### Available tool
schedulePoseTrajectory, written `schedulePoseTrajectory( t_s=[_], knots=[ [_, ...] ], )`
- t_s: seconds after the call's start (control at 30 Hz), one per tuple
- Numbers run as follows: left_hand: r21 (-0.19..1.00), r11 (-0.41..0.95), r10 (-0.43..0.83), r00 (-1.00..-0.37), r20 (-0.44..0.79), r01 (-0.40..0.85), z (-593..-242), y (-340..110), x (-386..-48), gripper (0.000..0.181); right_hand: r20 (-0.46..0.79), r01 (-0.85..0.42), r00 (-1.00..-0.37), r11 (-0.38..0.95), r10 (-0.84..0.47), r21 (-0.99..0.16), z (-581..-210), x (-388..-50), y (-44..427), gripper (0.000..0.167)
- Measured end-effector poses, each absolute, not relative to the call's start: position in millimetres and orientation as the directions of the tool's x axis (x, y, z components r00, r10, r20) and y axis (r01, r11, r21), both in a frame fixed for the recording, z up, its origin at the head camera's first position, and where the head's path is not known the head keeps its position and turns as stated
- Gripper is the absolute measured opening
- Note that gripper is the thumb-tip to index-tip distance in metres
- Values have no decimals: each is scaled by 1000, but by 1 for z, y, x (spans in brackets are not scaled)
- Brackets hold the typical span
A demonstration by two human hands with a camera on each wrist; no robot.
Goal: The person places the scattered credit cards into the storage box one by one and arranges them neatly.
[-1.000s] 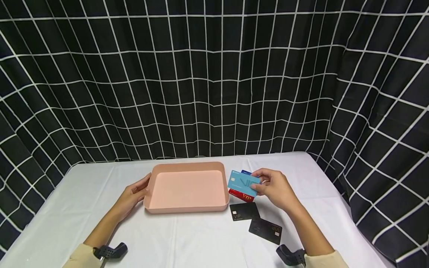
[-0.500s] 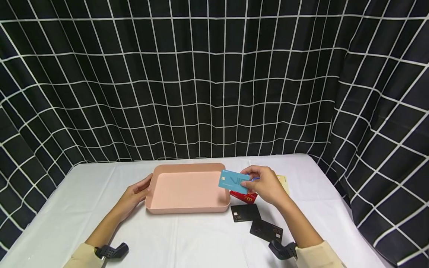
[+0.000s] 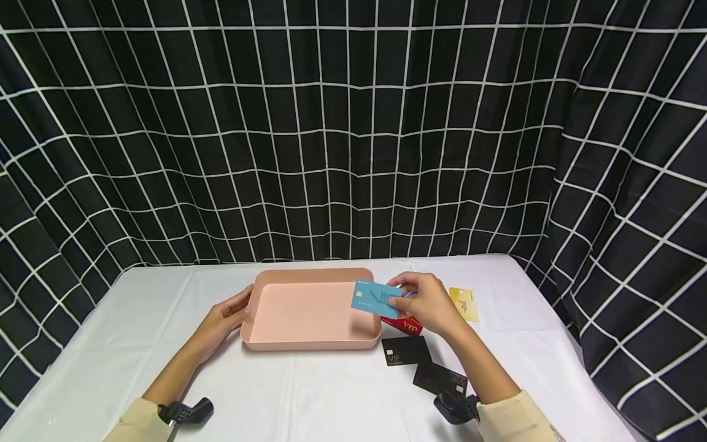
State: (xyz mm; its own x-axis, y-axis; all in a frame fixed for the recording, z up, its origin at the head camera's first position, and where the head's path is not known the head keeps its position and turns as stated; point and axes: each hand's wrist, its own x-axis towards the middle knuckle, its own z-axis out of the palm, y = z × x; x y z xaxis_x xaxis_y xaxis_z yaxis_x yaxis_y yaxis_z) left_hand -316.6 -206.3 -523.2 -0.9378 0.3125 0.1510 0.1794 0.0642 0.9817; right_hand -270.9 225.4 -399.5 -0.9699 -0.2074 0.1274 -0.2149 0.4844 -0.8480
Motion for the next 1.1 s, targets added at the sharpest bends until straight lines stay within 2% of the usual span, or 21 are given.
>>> schedulePoseTrajectory(
  t_s=[0.63, 1.1],
  knots=[
    [984, 49, 320, -936, 148, 172, -522, -205, -317, 59, 129, -232, -964, 491, -234, -840, -408, -277, 192, 29],
    [987, 54, 300, -945, 127, 150, -522, -205, -317, 59, 109, -234, -949, 431, -294, -872, -418, -286, 167, 26]
  ],
)
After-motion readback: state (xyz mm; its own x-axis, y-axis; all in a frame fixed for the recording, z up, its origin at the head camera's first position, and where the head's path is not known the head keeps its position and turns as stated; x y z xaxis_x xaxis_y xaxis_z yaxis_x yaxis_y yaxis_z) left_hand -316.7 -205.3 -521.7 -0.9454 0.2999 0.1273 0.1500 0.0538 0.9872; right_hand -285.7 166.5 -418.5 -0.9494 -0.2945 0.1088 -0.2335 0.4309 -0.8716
